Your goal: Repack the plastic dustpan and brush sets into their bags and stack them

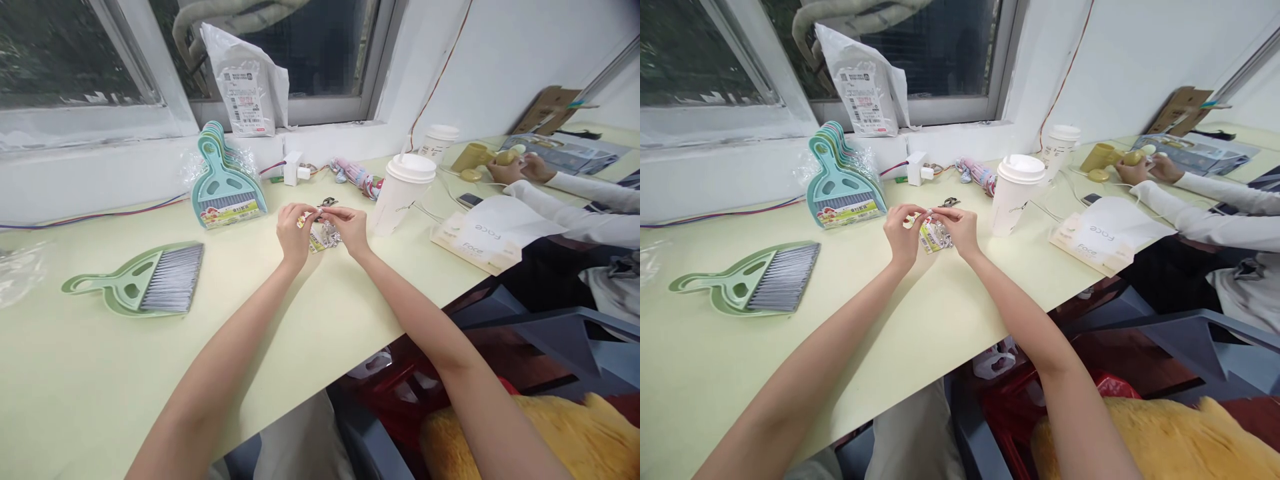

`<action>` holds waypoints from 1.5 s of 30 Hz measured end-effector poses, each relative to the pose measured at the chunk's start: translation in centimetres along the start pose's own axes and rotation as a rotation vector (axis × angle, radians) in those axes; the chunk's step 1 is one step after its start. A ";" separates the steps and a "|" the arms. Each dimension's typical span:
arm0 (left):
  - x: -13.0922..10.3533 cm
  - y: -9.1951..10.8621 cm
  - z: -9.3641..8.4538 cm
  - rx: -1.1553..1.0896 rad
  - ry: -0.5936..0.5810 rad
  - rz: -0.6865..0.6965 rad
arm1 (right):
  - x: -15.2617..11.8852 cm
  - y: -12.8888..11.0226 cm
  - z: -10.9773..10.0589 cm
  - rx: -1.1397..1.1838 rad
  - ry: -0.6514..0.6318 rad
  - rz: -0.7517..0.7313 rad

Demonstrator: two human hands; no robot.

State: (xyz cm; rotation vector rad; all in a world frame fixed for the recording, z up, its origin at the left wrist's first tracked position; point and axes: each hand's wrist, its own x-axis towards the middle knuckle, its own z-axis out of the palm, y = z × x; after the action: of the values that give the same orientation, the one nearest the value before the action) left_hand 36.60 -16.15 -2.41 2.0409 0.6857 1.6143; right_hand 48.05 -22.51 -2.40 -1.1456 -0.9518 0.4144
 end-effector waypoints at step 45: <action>-0.1 0.5 -0.2 0.124 0.114 0.034 | 0.1 0.0 0.4 0.026 -0.041 0.104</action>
State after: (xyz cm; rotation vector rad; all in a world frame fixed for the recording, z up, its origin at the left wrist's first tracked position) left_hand 36.41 -16.59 -2.16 2.0691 0.8138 1.7593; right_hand 47.83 -22.20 -2.36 -1.1700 -0.9218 0.5345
